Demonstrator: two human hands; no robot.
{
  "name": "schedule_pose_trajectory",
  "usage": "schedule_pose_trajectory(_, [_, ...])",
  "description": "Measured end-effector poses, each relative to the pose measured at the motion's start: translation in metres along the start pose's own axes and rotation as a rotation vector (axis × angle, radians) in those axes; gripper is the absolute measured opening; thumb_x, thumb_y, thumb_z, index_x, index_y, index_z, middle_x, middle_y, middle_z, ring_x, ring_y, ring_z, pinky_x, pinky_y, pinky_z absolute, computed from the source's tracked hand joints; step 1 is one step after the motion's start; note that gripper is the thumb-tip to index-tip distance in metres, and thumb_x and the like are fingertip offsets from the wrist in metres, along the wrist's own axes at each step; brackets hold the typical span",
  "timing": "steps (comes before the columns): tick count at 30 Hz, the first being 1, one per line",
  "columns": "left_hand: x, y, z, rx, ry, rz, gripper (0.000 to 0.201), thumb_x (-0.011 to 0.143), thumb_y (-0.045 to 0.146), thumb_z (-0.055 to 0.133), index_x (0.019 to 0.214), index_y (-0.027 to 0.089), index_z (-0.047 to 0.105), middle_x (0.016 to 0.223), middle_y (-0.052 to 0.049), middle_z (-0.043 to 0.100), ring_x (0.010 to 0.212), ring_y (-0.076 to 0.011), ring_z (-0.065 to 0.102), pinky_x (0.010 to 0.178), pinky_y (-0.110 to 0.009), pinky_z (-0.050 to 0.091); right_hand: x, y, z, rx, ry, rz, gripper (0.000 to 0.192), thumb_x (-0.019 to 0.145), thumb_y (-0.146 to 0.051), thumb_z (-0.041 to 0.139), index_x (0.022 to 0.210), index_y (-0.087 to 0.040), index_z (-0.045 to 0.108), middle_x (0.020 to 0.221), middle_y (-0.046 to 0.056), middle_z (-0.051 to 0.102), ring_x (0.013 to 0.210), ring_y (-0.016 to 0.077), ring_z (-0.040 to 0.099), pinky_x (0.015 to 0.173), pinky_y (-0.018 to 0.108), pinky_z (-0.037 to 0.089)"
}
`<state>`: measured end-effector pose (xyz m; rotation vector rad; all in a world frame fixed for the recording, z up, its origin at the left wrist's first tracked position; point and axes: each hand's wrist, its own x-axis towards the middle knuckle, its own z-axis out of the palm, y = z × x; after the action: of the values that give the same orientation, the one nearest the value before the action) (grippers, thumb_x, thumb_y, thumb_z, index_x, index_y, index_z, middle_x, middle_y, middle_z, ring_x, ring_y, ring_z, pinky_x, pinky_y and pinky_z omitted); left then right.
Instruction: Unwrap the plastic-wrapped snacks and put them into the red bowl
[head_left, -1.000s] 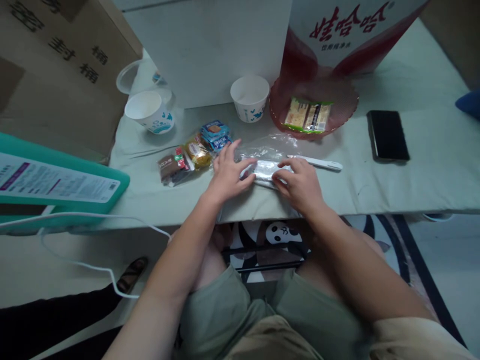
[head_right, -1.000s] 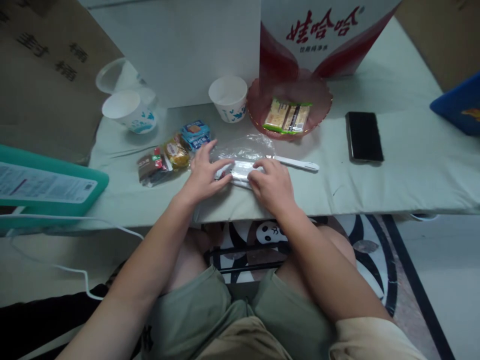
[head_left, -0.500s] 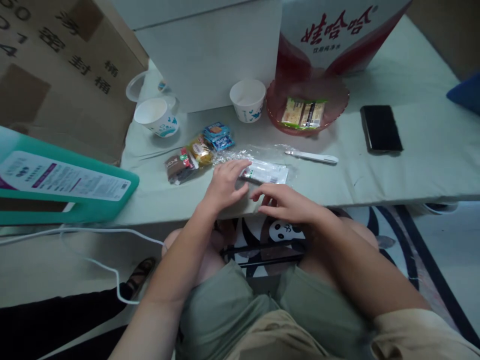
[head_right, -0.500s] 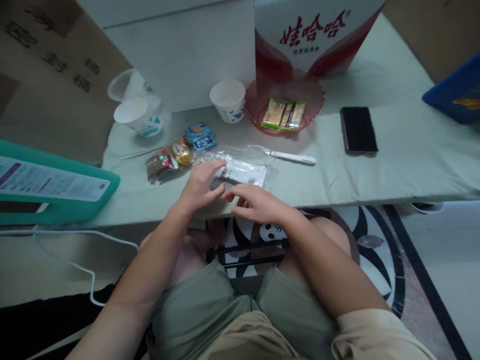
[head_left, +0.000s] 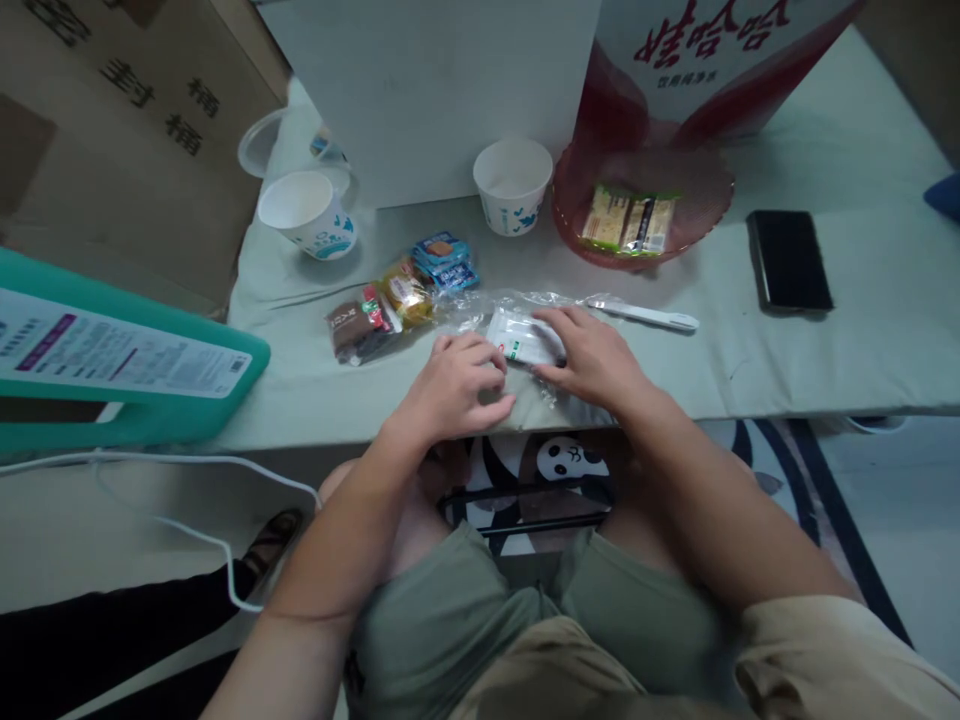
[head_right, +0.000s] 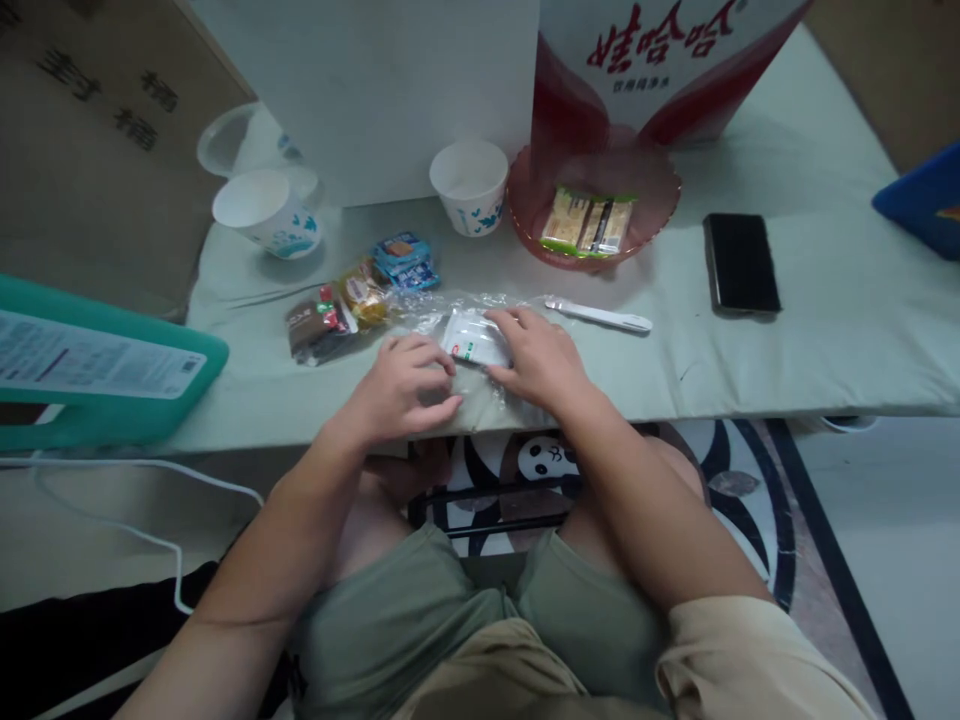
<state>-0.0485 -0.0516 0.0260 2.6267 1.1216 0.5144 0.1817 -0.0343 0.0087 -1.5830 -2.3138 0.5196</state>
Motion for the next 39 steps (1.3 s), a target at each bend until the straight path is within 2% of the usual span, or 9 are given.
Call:
schedule_pose_trajectory(4, [-0.002, -0.016, 0.005, -0.094, 0.325, -0.281, 0.04, 0.093, 0.03, 0.056, 0.055, 0.021, 0.049, 0.054, 0.002, 0.049, 0.053, -0.0135, 0.045, 0.058, -0.032, 0.034, 0.0, -0.005, 0.001, -0.086, -0.04, 0.037, 0.066, 0.08, -0.03, 0.074, 0.142, -0.021, 0.056, 0.121, 0.016, 0.066, 0.113, 0.037, 0.061, 0.093, 0.049, 0.049])
schedule_pose_trajectory(8, [0.001, -0.038, 0.014, -0.004, 0.585, -0.577, 0.026, 0.075, 0.033, 0.079, 0.093, 0.022, 0.064, 0.097, -0.008, 0.066, 0.091, -0.0247, 0.063, 0.084, -0.039, 0.051, -0.002, -0.005, 0.004, -0.033, -0.055, 0.029, 0.046, 0.086, -0.037, 0.071, 0.129, -0.023, 0.063, 0.121, 0.015, 0.065, 0.111, 0.0351, 0.062, 0.091, 0.048, 0.049])
schedule_pose_trajectory(11, [0.003, -0.043, 0.022, -0.079, 0.429, -0.673, 0.06, 0.069, 0.033, 0.085, 0.123, 0.023, 0.059, 0.103, -0.01, 0.068, 0.096, -0.0298, 0.066, 0.088, -0.044, 0.053, -0.003, -0.005, 0.004, -0.021, -0.024, 0.072, 0.028, 0.092, -0.038, 0.064, 0.116, -0.023, 0.065, 0.118, 0.014, 0.069, 0.112, 0.0355, 0.063, 0.093, 0.051, 0.048])
schedule_pose_trajectory(14, [0.005, -0.04, 0.025, -0.204, 0.309, -0.637, 0.049, 0.077, 0.02, 0.074, 0.124, 0.025, 0.058, 0.079, -0.001, 0.067, 0.072, -0.0209, 0.064, 0.074, -0.036, 0.052, -0.005, -0.008, 0.003, -0.034, -0.003, 0.087, 0.038, 0.087, -0.033, 0.071, 0.123, -0.021, 0.062, 0.121, 0.014, 0.07, 0.115, 0.0369, 0.062, 0.096, 0.052, 0.047])
schedule_pose_trajectory(21, [0.019, -0.043, 0.02, -0.473, 0.484, -0.688, 0.029, 0.083, 0.008, 0.053, 0.106, 0.021, 0.063, 0.091, -0.001, 0.066, 0.065, -0.0113, 0.058, 0.06, -0.023, 0.047, -0.023, -0.012, 0.003, 0.077, 0.076, 0.012, 0.052, 0.086, -0.02, 0.068, 0.136, -0.023, 0.058, 0.122, 0.012, 0.066, 0.102, 0.0298, 0.068, 0.079, 0.041, 0.056])
schedule_pose_trajectory(27, [0.023, -0.05, 0.021, -0.52, 0.481, -0.688, 0.032, 0.077, 0.0, 0.053, 0.099, 0.02, 0.064, 0.099, -0.004, 0.069, 0.085, -0.0158, 0.064, 0.074, -0.026, 0.053, -0.046, -0.006, -0.023, 0.378, 0.453, -0.111, 0.035, 0.084, -0.026, 0.074, 0.117, -0.028, 0.063, 0.103, 0.003, 0.065, 0.089, 0.0203, 0.066, 0.077, 0.036, 0.057])
schedule_pose_trajectory(31, [0.023, -0.05, 0.022, -0.575, 0.468, -0.667, 0.034, 0.076, 0.0, 0.055, 0.101, 0.021, 0.065, 0.103, -0.004, 0.069, 0.091, -0.0165, 0.065, 0.075, -0.026, 0.054, -0.007, 0.027, -0.051, 0.501, 0.652, 0.08, 0.045, 0.081, -0.03, 0.078, 0.121, -0.028, 0.058, 0.106, 0.003, 0.064, 0.088, 0.0185, 0.066, 0.069, 0.031, 0.056])
schedule_pose_trajectory(36, [0.022, -0.049, 0.016, -0.729, 0.375, -0.62, 0.042, 0.072, 0.001, 0.056, 0.109, 0.019, 0.066, 0.111, -0.006, 0.069, 0.084, -0.0134, 0.064, 0.069, -0.024, 0.054, 0.066, 0.064, -0.098, 0.358, 0.734, 0.47, 0.035, 0.081, -0.015, 0.074, 0.113, -0.014, 0.063, 0.114, 0.013, 0.067, 0.102, 0.0197, 0.063, 0.095, 0.038, 0.051])
schedule_pose_trajectory(39, [0.023, -0.049, 0.012, -0.835, 0.329, -0.578, 0.049, 0.069, 0.001, 0.055, 0.113, 0.017, 0.067, 0.113, -0.008, 0.069, 0.087, -0.0146, 0.068, 0.066, -0.023, 0.054, 0.056, 0.044, -0.102, 0.23, 0.79, 0.277, 0.029, 0.085, -0.02, 0.07, 0.112, -0.013, 0.066, 0.121, 0.016, 0.066, 0.114, 0.0228, 0.062, 0.106, 0.042, 0.046])
